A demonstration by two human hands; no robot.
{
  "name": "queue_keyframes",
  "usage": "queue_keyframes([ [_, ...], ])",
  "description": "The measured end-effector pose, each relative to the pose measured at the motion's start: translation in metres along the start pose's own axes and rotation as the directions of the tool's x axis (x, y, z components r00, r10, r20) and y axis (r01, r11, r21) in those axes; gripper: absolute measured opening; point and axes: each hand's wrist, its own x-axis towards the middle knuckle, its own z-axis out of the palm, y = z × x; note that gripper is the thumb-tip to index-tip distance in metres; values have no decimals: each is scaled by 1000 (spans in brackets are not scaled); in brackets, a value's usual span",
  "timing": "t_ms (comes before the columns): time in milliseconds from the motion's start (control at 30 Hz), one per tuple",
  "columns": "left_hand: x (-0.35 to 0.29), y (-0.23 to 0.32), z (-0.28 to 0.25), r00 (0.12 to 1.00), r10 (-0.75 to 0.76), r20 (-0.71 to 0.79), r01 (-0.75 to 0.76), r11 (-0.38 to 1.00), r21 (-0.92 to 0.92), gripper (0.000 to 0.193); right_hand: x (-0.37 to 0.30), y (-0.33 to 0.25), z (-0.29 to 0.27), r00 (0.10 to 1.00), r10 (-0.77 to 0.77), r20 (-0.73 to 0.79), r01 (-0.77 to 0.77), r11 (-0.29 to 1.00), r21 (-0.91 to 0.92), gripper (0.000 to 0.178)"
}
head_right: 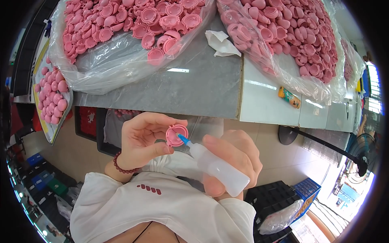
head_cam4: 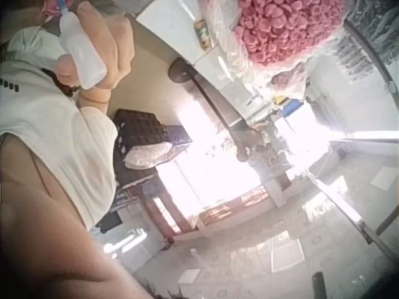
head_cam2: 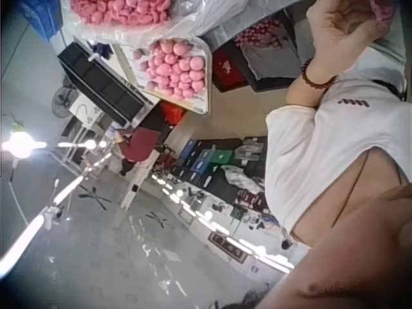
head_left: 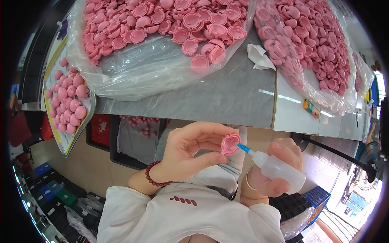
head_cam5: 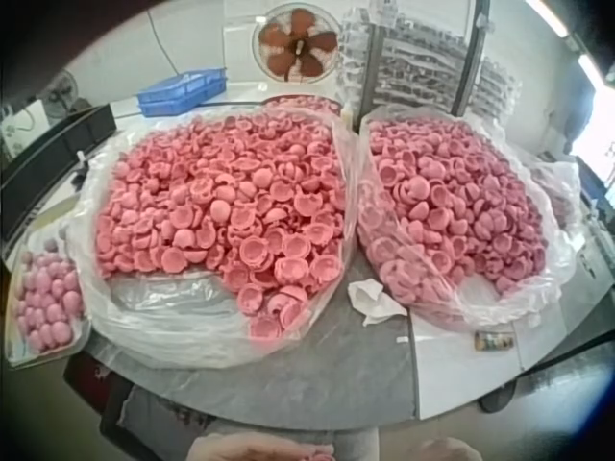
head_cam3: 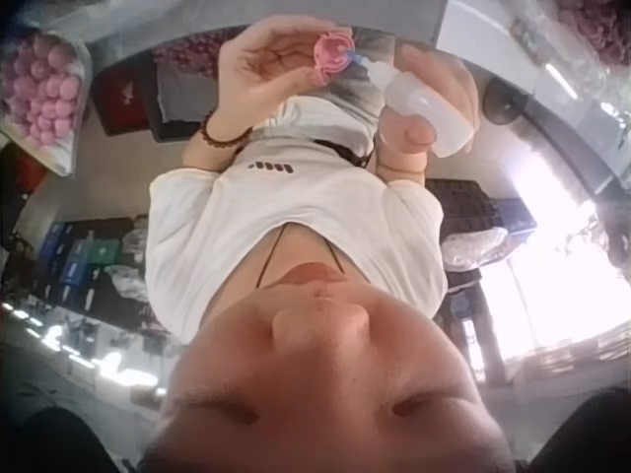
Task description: Assembling small pink plastic parts by applying glue and pressing them together in a factory setting.
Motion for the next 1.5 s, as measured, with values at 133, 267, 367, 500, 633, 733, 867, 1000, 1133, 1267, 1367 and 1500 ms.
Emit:
queue_keyframes([
  [133, -1, 0, 0, 1000, 0, 1, 0, 1000, -3, 45, 1, 1, -1, 1000, 8, -3, -8, 1000, 13, 64],
  [267, -2, 1, 0, 1000, -1, -1, 1, 1000, 0, 45, 1, 1, -2, 999, 47, -15, -47, 999, -4, 63],
  [367, -2, 1, -1, 1000, 21, -4, -21, 1000, 2, 44, 0, 2, -2, 999, 34, -34, -35, 999, -29, 63],
  [500, -3, 2, -3, 998, 57, -27, -57, 998, 2, 42, -1, 0, -6, 999, 27, -19, -29, 995, -93, 62],
  [633, -2, 2, -2, 990, 136, -29, -137, 991, -8, 36, -1, 0, -5, 999, -28, -25, 29, 999, 17, 62],
  [733, -1, 0, -2, 977, 210, -43, -207, 977, 53, 35, -4, -2, 2, 997, -63, -52, 66, 996, 54, 63],
  [867, -2, -3, -2, 968, 245, -56, -237, 964, 119, 35, -6, -6, 6, 997, -75, -27, 78, 983, 168, 63],
  [1000, -2, 1, -3, 969, 246, -25, -243, 965, 97, 40, 0, 1, -5, 983, -176, 52, 156, 949, 275, 57],
  [1133, -2, 2, -10, 998, 65, 13, -63, 989, -135, 45, 5, 18, -4, 951, 165, -261, -94, 960, 264, 46],
  [1267, -2, 10, -11, 987, -148, 68, 163, 886, -435, 45, 37, 66, -1, 954, 288, -87, -289, 957, 8, 36],
  [1367, -2, 9, -8, 984, -137, 113, 176, 829, -531, 44, 41, 78, -3, 873, 477, 104, -469, 878, -89, 42],
  [1500, -3, 8, -8, 989, -109, 105, 148, 828, -541, 44, 55, 72, -5, 956, 294, 9, -291, 950, -116, 44],
])
